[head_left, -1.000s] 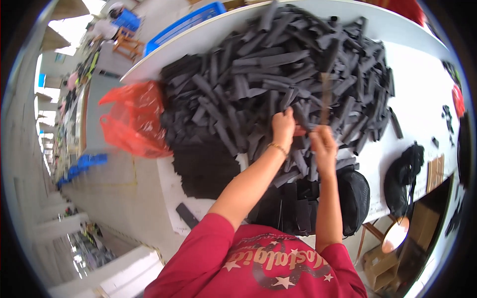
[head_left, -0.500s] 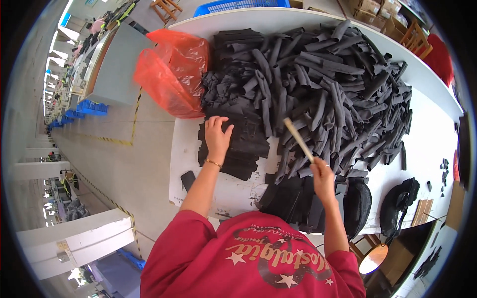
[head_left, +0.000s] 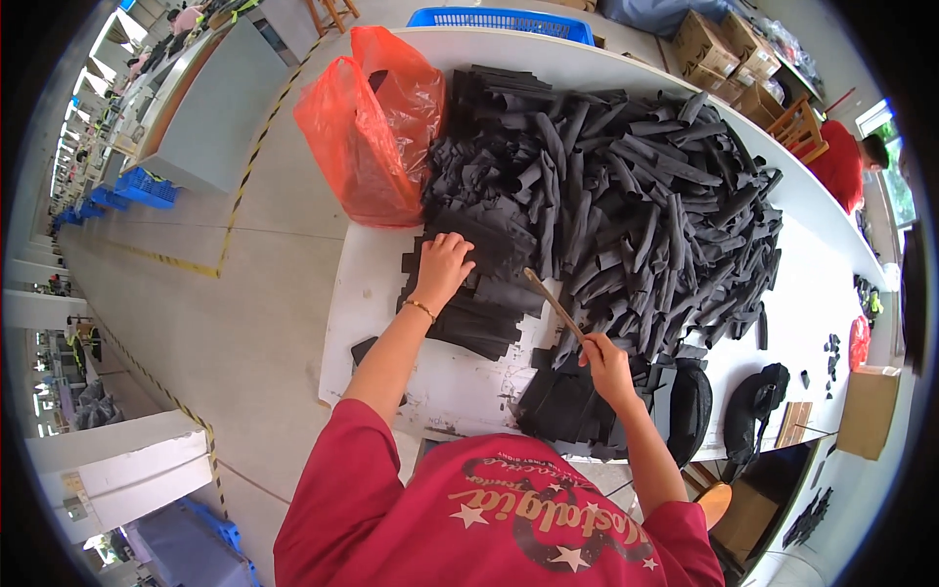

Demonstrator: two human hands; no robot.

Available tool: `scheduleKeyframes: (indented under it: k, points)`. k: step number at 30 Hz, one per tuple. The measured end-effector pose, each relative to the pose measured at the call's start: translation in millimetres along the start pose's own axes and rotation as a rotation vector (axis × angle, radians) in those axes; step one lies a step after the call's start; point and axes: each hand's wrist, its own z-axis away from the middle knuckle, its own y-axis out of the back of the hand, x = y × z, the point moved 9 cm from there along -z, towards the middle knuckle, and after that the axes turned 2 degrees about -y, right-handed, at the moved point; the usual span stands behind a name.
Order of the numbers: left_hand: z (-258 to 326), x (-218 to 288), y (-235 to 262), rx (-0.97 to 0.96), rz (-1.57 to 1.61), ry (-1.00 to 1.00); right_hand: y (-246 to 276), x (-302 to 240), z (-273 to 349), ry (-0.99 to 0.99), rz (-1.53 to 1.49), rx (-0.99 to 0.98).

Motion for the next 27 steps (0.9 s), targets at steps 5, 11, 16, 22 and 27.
scheduleKeyframes:
  k: [5,11,16,22,27]
  points:
    - [4,-7,-5,-0.055,-0.112,-0.091,-9,-4,3,-0.135,-0.034,-0.048]
    - [1,2,30,0.029,0.203,-0.025,5,-44,15,0.220,0.132,0.105]
    - [7,7,58,-0.031,0.458,0.058,14,-86,22,0.360,0.407,0.130]
    - [6,31,83,-0.066,0.577,0.037,17,-90,25,0.418,0.521,0.118]
    - [9,85,91,-0.165,0.642,-0.156,-14,-108,23,0.452,0.536,0.087]
